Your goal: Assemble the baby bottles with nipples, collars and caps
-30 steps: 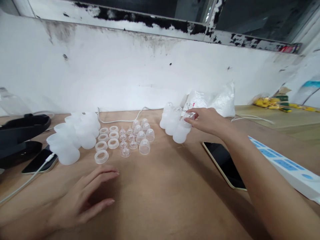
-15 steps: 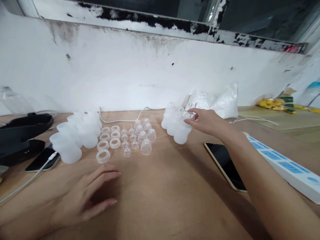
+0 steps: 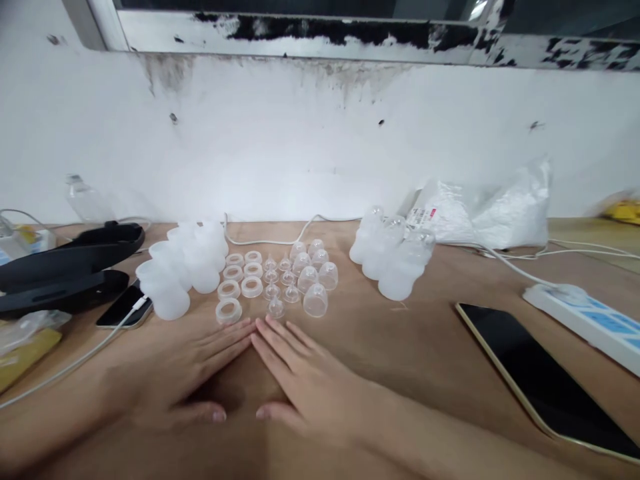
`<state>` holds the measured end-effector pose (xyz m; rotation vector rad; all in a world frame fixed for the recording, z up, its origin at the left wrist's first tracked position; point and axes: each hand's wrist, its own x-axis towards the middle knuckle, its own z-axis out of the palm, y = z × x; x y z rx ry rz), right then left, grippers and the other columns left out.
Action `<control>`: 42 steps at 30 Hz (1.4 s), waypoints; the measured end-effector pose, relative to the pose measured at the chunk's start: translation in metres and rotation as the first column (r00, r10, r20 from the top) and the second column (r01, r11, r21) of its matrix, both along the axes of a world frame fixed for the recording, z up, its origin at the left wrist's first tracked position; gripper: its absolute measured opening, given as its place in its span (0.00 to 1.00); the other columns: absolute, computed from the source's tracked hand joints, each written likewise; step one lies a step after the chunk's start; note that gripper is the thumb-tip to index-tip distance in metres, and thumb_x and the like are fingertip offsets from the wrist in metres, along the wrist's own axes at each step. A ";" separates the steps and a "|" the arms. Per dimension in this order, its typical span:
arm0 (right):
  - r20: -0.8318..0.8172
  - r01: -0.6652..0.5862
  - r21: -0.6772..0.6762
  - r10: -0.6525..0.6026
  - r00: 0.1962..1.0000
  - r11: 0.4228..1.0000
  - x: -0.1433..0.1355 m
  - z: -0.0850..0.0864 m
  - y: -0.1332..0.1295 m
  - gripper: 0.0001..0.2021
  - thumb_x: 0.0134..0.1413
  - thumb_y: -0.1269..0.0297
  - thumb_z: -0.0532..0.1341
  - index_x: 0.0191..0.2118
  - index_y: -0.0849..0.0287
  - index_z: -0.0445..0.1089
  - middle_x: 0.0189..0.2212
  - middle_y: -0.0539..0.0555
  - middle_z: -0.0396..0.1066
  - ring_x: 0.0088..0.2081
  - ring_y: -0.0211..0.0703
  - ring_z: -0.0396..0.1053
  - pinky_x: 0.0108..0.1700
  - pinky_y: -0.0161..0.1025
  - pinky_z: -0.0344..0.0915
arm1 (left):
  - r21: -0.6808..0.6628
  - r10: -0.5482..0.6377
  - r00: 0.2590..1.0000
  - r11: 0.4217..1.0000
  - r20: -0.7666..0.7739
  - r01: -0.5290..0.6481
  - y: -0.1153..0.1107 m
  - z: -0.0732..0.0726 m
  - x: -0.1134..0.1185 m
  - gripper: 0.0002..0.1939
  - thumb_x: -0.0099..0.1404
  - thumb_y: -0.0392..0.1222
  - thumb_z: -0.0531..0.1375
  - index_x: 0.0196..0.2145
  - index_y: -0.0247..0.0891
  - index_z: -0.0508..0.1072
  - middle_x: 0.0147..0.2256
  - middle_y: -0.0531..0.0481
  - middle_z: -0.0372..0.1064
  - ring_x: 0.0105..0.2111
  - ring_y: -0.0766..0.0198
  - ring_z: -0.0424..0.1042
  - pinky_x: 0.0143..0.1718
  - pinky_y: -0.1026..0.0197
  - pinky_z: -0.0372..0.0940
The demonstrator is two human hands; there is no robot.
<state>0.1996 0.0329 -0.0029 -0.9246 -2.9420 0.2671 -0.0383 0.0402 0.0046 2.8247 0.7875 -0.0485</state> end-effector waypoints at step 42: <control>-0.057 0.065 -0.062 -0.068 0.996 0.996 0.001 -0.023 -0.002 0.29 0.59 0.54 0.45 0.61 0.66 0.45 0.62 0.61 0.37 0.62 0.48 0.32 0.61 0.50 0.40 | -0.048 0.050 0.999 0.998 -0.004 -0.050 0.001 -0.014 -0.001 0.38 0.63 0.57 0.46 0.61 0.36 0.34 0.62 0.42 0.31 0.61 0.56 0.37 0.59 0.50 0.41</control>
